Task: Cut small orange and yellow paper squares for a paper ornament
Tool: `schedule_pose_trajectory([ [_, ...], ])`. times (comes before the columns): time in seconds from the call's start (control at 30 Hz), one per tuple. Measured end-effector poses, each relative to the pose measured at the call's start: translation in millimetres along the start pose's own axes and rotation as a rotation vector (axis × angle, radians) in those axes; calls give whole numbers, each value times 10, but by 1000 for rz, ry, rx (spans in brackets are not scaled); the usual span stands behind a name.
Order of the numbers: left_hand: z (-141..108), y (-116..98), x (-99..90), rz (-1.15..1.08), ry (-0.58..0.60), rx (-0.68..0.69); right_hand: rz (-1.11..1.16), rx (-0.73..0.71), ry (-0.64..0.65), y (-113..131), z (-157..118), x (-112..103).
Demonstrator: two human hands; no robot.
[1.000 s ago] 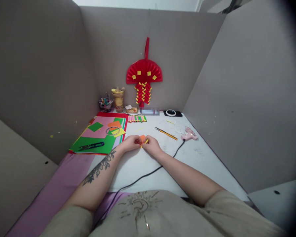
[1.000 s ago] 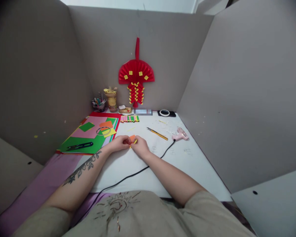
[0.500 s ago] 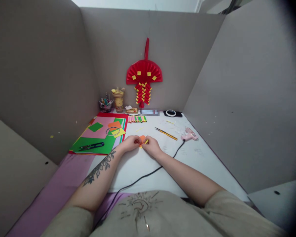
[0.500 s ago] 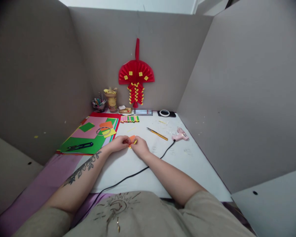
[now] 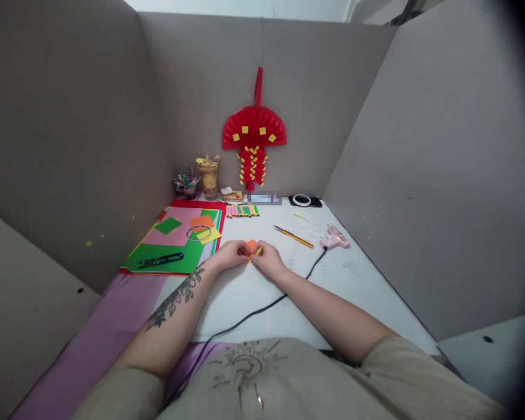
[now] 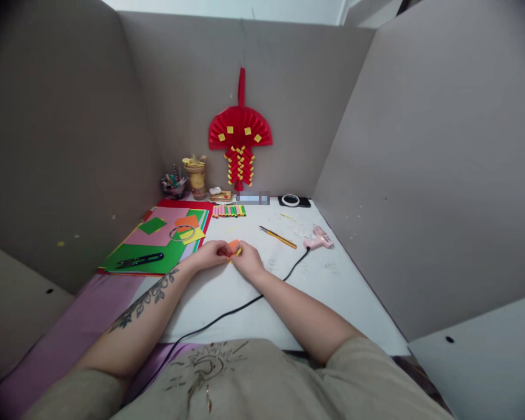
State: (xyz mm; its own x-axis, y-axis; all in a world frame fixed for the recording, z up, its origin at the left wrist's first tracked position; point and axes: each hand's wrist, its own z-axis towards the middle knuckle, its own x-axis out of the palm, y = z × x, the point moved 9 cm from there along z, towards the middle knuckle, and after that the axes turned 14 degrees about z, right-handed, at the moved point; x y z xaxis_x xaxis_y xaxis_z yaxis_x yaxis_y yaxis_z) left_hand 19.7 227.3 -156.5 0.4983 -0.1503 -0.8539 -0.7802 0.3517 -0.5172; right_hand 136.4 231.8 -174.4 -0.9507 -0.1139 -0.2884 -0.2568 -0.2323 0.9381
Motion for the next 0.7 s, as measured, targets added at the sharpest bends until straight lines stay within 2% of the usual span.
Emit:
schedule_pose_trajectory([
  [0.4, 0, -14, 46, 15, -33, -37, -34, -12, -3, 39, -1, -6],
  [0.53, 5, -18, 43, 40, -34, -41, 21, -28, -27, 81, 49, -112],
  [0.7, 10, -10, 46, 61, -41, -40, 57, 25, -22, -6, 157, -252],
])
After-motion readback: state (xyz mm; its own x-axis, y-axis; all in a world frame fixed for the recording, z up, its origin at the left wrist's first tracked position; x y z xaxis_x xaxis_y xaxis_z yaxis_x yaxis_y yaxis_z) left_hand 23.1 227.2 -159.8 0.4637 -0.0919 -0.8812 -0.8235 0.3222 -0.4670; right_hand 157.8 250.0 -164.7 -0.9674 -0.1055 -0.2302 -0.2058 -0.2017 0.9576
